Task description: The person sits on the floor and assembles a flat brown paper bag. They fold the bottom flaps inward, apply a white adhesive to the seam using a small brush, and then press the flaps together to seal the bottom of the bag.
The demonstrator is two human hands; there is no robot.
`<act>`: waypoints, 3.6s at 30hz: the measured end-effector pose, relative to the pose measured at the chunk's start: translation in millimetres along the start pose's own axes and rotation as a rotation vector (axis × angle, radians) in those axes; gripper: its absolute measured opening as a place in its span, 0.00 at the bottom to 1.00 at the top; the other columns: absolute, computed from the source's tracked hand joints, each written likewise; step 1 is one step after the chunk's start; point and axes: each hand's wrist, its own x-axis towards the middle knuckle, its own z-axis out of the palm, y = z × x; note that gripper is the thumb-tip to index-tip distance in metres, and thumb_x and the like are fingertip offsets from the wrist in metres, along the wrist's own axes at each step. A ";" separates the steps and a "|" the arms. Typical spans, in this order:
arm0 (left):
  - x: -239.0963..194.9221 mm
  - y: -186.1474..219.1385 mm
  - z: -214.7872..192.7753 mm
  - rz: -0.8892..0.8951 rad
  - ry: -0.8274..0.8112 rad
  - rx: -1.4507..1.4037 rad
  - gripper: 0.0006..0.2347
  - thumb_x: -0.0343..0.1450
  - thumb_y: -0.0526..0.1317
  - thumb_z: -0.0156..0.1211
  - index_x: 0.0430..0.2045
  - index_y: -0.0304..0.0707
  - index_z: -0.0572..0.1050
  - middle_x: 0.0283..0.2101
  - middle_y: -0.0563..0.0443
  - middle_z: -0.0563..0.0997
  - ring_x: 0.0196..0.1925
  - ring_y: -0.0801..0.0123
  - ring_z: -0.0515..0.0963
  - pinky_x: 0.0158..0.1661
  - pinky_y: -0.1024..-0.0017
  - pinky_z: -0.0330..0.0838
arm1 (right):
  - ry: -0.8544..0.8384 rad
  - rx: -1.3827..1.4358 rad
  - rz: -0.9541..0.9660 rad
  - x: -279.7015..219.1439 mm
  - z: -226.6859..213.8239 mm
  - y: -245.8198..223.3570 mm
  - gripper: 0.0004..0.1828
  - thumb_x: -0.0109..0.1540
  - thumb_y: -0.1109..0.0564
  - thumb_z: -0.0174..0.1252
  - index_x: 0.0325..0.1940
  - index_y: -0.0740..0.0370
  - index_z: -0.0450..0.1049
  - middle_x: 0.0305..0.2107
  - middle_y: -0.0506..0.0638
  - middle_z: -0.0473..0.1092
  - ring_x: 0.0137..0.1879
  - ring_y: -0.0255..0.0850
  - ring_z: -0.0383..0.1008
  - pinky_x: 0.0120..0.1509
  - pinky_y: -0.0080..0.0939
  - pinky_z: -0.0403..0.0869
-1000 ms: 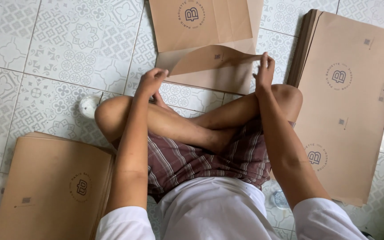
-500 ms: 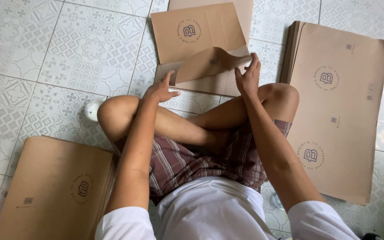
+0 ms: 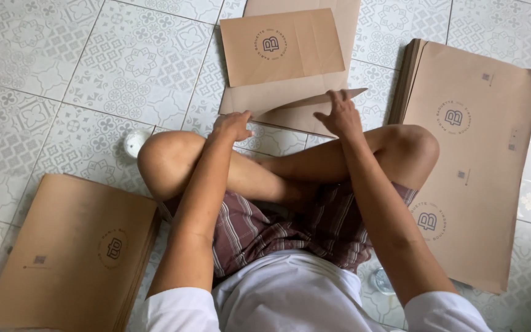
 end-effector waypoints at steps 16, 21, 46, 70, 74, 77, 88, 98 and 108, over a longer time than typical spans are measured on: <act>15.6 3.9 19.5 0.140 0.085 -0.044 0.14 0.74 0.42 0.50 0.49 0.55 0.82 0.52 0.43 0.83 0.58 0.47 0.80 0.57 0.50 0.73 | -0.165 -0.418 -0.162 18.8 62.2 8.6 0.27 0.59 0.47 0.70 0.62 0.40 0.73 0.45 0.53 0.70 0.50 0.51 0.75 0.52 0.56 0.72; -1.1 13.8 2.5 0.194 -0.086 -0.184 0.14 0.70 0.45 0.58 0.50 0.54 0.82 0.53 0.45 0.84 0.58 0.48 0.81 0.59 0.52 0.74 | -0.412 -0.278 -0.060 26.0 78.9 34.1 0.29 0.61 0.53 0.66 0.66 0.31 0.71 0.48 0.59 0.71 0.50 0.59 0.79 0.52 0.60 0.79; -173.9 -183.6 77.7 -0.600 1.095 -1.668 0.17 0.77 0.47 0.58 0.61 0.48 0.69 0.58 0.44 0.78 0.51 0.69 0.81 0.45 0.73 0.74 | -0.294 0.428 -0.534 73.9 76.3 -226.4 0.10 0.69 0.58 0.64 0.53 0.64 0.80 0.43 0.60 0.78 0.46 0.58 0.81 0.41 0.53 0.81; -129.9 -201.6 48.1 -0.551 0.691 -1.861 0.20 0.70 0.44 0.61 0.56 0.54 0.64 0.53 0.50 0.81 0.53 0.70 0.80 0.43 0.70 0.71 | -0.641 0.162 -0.805 98.3 166.6 -371.1 0.12 0.61 0.67 0.53 0.23 0.62 0.72 0.16 0.47 0.69 0.23 0.36 0.65 0.29 0.39 0.66; -149.9 -184.3 11.7 -0.252 0.845 -1.803 0.20 0.72 0.45 0.59 0.59 0.54 0.65 0.63 0.48 0.71 0.60 0.69 0.73 0.42 0.74 0.74 | -0.368 0.364 -1.067 87.0 101.5 -356.6 0.02 0.68 0.69 0.61 0.42 0.72 0.80 0.31 0.57 0.78 0.33 0.44 0.76 0.38 0.41 0.75; -167.1 -162.8 -25.9 -0.050 0.899 -1.733 0.21 0.73 0.47 0.59 0.61 0.54 0.64 0.63 0.44 0.71 0.62 0.65 0.72 0.48 0.72 0.74 | -0.207 0.404 -1.049 72.0 42.4 -343.8 0.02 0.70 0.68 0.60 0.44 0.71 0.79 0.31 0.55 0.75 0.32 0.42 0.73 0.37 0.39 0.71; -190.6 -42.3 -62.7 0.231 0.757 -1.620 0.24 0.74 0.42 0.65 0.65 0.44 0.64 0.57 0.38 0.71 0.49 0.64 0.81 0.53 0.62 0.79 | 0.174 0.386 -0.808 -0.4 -76.8 -243.5 0.02 0.68 0.67 0.64 0.44 0.69 0.82 0.27 0.51 0.69 0.25 0.39 0.69 0.27 0.36 0.71; -186.0 25.0 -59.8 0.317 0.617 -1.684 0.26 0.73 0.42 0.67 0.65 0.39 0.62 0.60 0.39 0.65 0.58 0.56 0.77 0.58 0.60 0.74 | 0.288 0.294 -0.700 -35.8 -96.1 -194.3 0.02 0.64 0.69 0.64 0.41 0.67 0.80 0.22 0.50 0.64 0.25 0.40 0.71 0.29 0.37 0.73; -181.1 37.6 -67.2 0.355 0.553 -1.656 0.26 0.73 0.39 0.66 0.65 0.35 0.61 0.62 0.39 0.64 0.60 0.52 0.76 0.59 0.58 0.73 | 0.279 0.273 -0.620 -38.2 -108.7 -181.4 0.03 0.63 0.69 0.64 0.39 0.67 0.79 0.20 0.50 0.62 0.25 0.42 0.71 0.30 0.39 0.74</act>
